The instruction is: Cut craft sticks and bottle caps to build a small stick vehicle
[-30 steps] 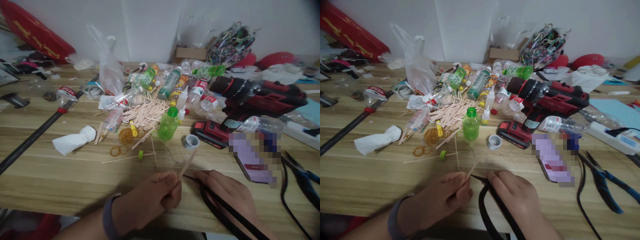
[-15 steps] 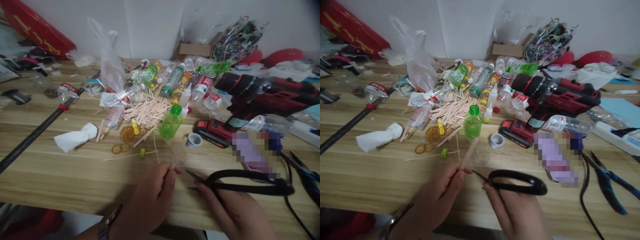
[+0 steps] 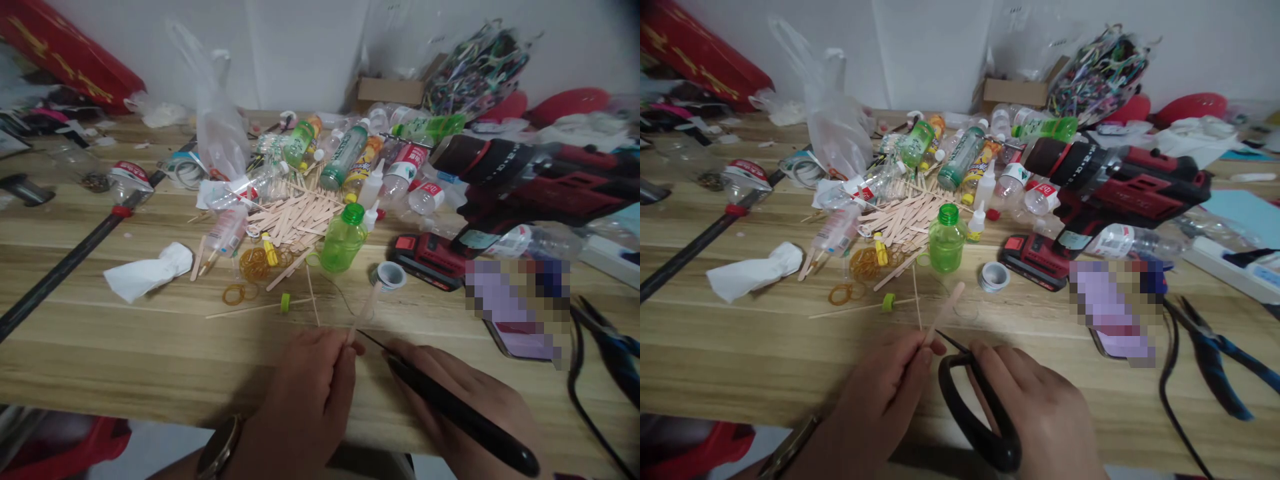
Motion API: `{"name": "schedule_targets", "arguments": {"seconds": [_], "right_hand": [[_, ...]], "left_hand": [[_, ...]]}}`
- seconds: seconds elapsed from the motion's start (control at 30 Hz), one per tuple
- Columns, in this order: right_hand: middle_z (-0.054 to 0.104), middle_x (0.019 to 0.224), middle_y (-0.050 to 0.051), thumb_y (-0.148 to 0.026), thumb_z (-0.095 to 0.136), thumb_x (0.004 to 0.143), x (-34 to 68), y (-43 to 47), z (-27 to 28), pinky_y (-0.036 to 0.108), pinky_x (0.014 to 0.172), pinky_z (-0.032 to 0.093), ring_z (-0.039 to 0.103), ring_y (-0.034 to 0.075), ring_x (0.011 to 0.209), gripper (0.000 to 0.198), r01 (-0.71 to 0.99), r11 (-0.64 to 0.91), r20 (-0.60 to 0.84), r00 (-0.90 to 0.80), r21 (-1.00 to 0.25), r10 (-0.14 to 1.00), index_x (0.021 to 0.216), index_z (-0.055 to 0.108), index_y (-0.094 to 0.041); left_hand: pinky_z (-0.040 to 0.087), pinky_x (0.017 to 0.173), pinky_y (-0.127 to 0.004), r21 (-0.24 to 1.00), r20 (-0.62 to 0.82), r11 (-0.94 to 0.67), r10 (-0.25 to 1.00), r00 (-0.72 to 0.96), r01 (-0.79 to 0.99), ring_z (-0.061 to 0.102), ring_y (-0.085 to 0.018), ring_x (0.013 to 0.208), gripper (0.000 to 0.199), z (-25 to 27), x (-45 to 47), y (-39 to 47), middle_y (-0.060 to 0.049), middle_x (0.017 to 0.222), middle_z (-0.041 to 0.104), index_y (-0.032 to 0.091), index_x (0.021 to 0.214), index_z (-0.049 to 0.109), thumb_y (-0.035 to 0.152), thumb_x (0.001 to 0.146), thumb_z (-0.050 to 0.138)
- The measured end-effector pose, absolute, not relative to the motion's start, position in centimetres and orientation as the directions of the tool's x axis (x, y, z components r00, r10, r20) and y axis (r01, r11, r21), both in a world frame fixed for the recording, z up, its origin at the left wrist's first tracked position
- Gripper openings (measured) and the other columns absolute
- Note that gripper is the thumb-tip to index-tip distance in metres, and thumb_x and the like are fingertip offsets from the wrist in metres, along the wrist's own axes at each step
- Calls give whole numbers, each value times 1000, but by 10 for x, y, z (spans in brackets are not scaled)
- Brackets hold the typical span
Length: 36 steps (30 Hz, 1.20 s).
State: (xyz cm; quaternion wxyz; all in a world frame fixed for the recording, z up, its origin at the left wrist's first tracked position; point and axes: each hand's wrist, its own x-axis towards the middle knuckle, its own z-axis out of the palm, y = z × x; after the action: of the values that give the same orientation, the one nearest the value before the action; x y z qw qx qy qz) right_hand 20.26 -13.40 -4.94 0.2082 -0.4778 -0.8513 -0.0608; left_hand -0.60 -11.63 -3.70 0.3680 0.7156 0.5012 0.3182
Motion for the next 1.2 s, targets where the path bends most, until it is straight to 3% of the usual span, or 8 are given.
{"name": "schedule_targets", "arguments": {"seconds": [0.3,0.63,0.8,0.9,1.0,1.07,1.13,1.2], "right_hand": [[72,89,1,-18,33,104,206,-138,-51,25,55,55,71,16,67,27,837,535,391,-456,-119,800,119,55,-21],[72,89,7,-16,20,107,209,-133,-39,28,54,54,71,19,70,40,808,584,384,-564,75,731,123,56,-12],[72,75,3,-29,38,107,201,-129,-43,24,54,50,69,16,61,34,784,482,257,-410,-392,875,89,66,-21],[64,55,1,-46,36,106,192,-128,-50,21,41,38,55,13,42,48,650,51,-195,-301,-758,933,70,57,-21],[59,47,-1,-51,28,106,187,-128,-55,20,34,28,42,11,33,51,570,-200,-427,-298,-797,853,74,54,-21],[64,54,1,-45,32,107,189,-126,-55,20,37,36,53,12,39,49,679,97,-139,-285,-728,948,73,57,-20],[71,68,5,-31,30,109,193,-122,-51,21,45,48,66,15,53,47,786,486,271,-407,-383,872,79,64,-18],[73,75,8,-16,21,107,197,-117,-46,24,47,51,70,18,59,49,788,616,454,-553,12,699,94,67,-13]], "left_hand": [[49,74,-33,827,137,-264,951,276,496,65,-19,84,26,-40,-5,-117,-3,89,70,22,94,64,22,99,38],[48,66,-33,630,329,-489,872,363,604,63,-19,70,27,-47,-6,-114,-3,76,69,20,88,60,18,100,35],[47,64,-34,334,418,-618,774,476,712,61,-21,65,26,-51,-6,-113,-2,66,64,18,88,56,7,97,33],[46,61,-33,182,481,-659,707,518,730,60,-20,63,25,-54,-7,-112,-1,66,64,15,93,54,0,92,35],[46,60,-33,120,470,-663,693,546,739,59,-20,63,28,-56,-7,-111,-3,70,65,14,97,54,-4,86,35],[47,61,-34,125,437,-649,715,546,750,60,-21,64,26,-56,-7,-110,-3,71,65,14,97,54,-3,84,39],[49,62,-35,165,415,-627,745,523,762,62,-21,65,25,-57,-5,-110,-4,72,67,16,96,55,-2,83,42],[49,61,-34,225,413,-597,774,480,770,61,-21,64,24,-57,-2,-110,-3,71,67,18,92,55,-1,82,44]]}}
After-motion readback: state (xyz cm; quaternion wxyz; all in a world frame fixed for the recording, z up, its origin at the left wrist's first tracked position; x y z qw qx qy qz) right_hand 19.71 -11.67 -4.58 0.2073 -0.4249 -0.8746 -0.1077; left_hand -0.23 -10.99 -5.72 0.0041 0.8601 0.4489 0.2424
